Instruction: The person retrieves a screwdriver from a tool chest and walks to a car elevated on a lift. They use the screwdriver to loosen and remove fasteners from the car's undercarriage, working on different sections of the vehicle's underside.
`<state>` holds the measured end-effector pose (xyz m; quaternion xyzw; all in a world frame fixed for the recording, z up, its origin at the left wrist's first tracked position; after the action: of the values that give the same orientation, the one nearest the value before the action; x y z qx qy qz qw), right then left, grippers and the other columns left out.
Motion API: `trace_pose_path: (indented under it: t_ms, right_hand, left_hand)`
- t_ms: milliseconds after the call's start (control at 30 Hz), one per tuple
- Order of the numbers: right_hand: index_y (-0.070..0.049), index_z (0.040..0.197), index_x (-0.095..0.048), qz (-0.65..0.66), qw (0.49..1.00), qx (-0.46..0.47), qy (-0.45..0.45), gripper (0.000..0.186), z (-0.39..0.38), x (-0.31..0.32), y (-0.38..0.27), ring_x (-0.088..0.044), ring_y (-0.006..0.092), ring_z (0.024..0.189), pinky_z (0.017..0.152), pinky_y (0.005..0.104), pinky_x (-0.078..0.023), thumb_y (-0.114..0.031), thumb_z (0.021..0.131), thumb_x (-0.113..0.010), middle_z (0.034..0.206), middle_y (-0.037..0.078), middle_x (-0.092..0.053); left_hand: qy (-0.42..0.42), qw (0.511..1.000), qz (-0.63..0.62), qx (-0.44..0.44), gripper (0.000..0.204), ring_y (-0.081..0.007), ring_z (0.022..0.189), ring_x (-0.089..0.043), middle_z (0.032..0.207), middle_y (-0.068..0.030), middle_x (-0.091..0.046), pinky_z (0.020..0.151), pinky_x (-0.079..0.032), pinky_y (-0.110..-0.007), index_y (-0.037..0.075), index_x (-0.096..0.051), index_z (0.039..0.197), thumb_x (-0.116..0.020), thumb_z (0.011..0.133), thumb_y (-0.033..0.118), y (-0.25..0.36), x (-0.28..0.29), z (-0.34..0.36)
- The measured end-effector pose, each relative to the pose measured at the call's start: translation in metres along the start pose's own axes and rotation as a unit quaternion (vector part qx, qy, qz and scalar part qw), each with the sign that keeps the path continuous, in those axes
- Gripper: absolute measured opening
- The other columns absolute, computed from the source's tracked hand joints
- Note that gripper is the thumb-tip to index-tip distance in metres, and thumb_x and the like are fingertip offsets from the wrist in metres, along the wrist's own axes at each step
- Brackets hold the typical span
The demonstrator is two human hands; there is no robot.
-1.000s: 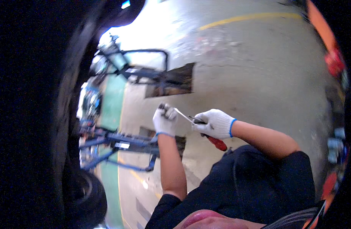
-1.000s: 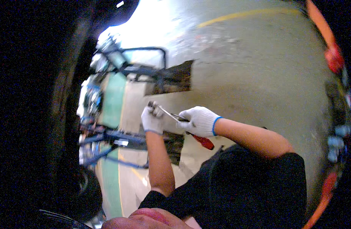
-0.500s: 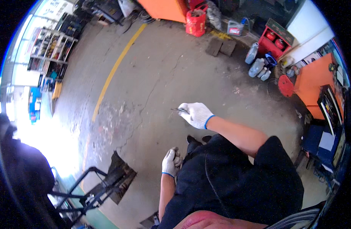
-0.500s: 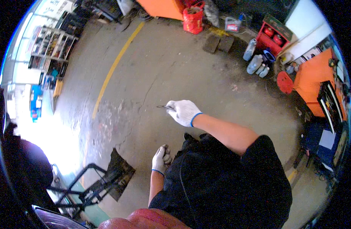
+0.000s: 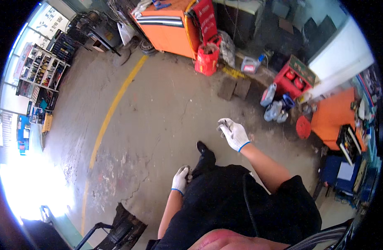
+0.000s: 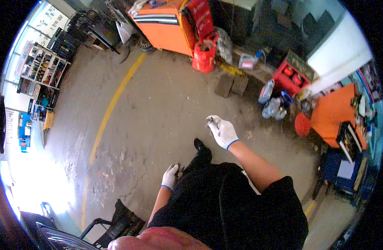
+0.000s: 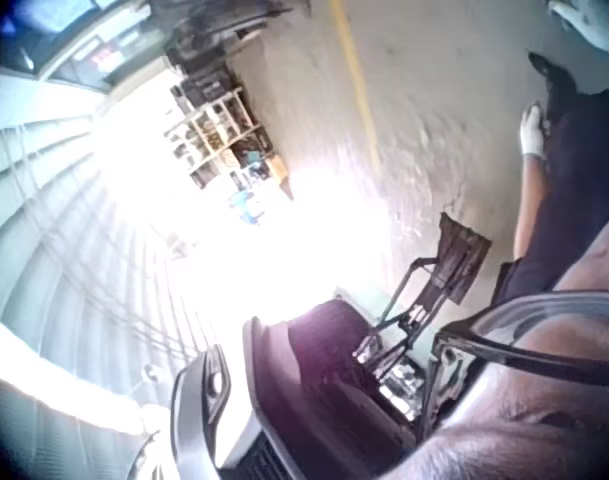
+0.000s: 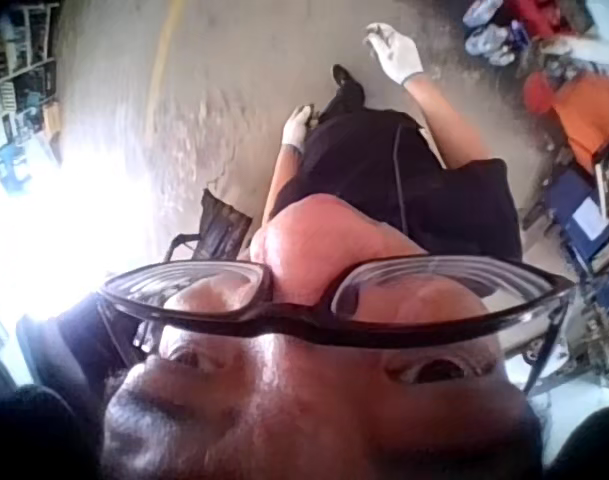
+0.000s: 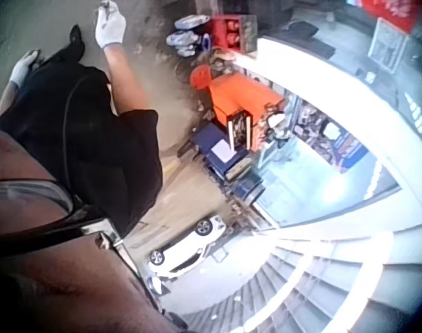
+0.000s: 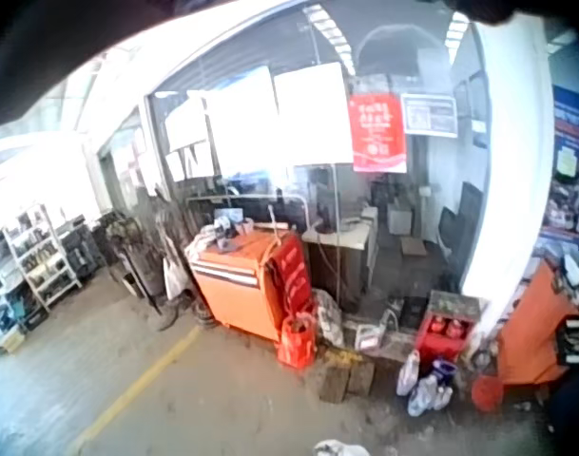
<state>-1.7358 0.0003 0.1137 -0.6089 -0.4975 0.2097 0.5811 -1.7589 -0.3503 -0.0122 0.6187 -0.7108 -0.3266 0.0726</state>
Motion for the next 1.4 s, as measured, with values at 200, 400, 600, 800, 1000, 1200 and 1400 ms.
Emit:
trace_pose_path:
  t_ms: [200,400,600,800,1000,1200,1400]
  right_hand:
    - [-0.012,0.122,-0.065,-0.073,0.969,0.212,0.100,0.020,0.214,0.016,-0.080,-0.064,0.0175,0.070,0.068,0.0346,-0.052,-0.012,0.101,-0.064,0.082,0.010,-0.068]
    - [-0.009,0.123,-0.064,-0.057,0.951,0.286,0.104,0.020,0.432,0.038,-0.199,-0.065,0.0201,0.073,0.071,0.0346,-0.052,-0.010,0.103,-0.058,0.083,0.011,-0.066]
    - [-0.017,0.128,-0.063,-0.252,0.898,0.336,0.132,0.029,0.676,0.055,-0.266,-0.072,0.0348,0.089,0.078,0.0414,-0.057,-0.014,0.100,-0.056,0.100,0.016,-0.073]
    - [-0.014,0.129,-0.062,-0.416,0.877,0.209,0.119,0.034,0.905,0.081,-0.269,-0.069,0.0418,0.109,0.093,0.0528,-0.054,-0.026,0.101,-0.047,0.124,0.020,-0.069]
    - [-0.014,0.127,-0.064,-0.529,0.842,0.090,0.051,0.034,1.027,0.082,-0.251,-0.067,0.0408,0.115,0.101,0.0512,-0.054,-0.026,0.101,-0.046,0.134,0.021,-0.065]
    - [-0.006,0.122,-0.066,-0.606,0.787,0.112,0.008,0.033,0.859,-0.008,-0.321,-0.065,0.0371,0.118,0.099,0.0466,-0.054,-0.025,0.101,-0.048,0.132,0.020,-0.066]
    - [-0.003,0.123,-0.063,-0.317,0.703,0.347,-0.534,0.037,0.508,-0.309,-0.343,-0.066,0.0383,0.110,0.097,0.0435,-0.054,-0.006,0.087,-0.054,0.119,0.022,-0.066]
  left_hand:
    - [-0.027,0.991,-0.108,-0.072,0.021,-0.0222,0.075,-0.060,0.094,-0.0122,-0.064,0.065,-0.050,-0.035,0.004,-0.059,0.113,-0.052,0.097,0.014,0.159,-0.025,0.090]
    - [0.062,0.979,-0.165,-0.098,0.021,-0.0229,0.073,-0.060,0.093,-0.0124,-0.065,0.064,-0.050,-0.036,0.003,-0.060,0.111,-0.053,0.097,0.016,0.246,-0.041,0.162]
    - [0.215,0.945,-0.231,-0.086,0.021,-0.0236,0.071,-0.059,0.087,-0.0135,-0.066,0.065,-0.049,-0.037,0.000,-0.064,0.106,-0.054,0.097,0.016,0.261,-0.049,0.226]
    - [0.255,0.936,-0.228,-0.076,0.025,-0.0259,0.076,-0.065,0.091,-0.0138,-0.070,0.070,-0.053,-0.037,-0.001,-0.068,0.109,-0.054,0.098,0.017,0.272,-0.097,0.250]
    - [0.300,0.900,-0.308,-0.068,0.022,-0.0248,0.071,-0.062,0.086,-0.0104,-0.068,0.064,-0.050,-0.037,0.004,-0.068,0.105,-0.055,0.097,0.019,0.275,-0.149,0.245]
    - [0.366,0.784,-0.495,-0.073,0.014,-0.0181,0.066,-0.057,0.075,-0.0026,-0.060,0.057,-0.044,-0.033,0.009,-0.067,0.095,-0.059,0.097,0.020,0.242,-0.150,0.196]
    - [0.394,0.721,-0.552,-0.141,0.040,-0.0165,0.068,-0.054,0.093,-0.0090,-0.061,0.059,-0.046,-0.030,0.004,-0.061,0.125,-0.048,0.088,0.000,0.173,-0.044,0.170]
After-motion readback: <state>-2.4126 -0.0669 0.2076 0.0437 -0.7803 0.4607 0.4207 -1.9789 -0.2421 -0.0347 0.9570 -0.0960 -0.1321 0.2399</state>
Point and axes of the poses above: each hand's wrist, its own z-axis towards the middle knuckle, its own x-axis out of the back of the hand, y = z × x, the point moved 7 cm from there along z, towards the middle knuckle
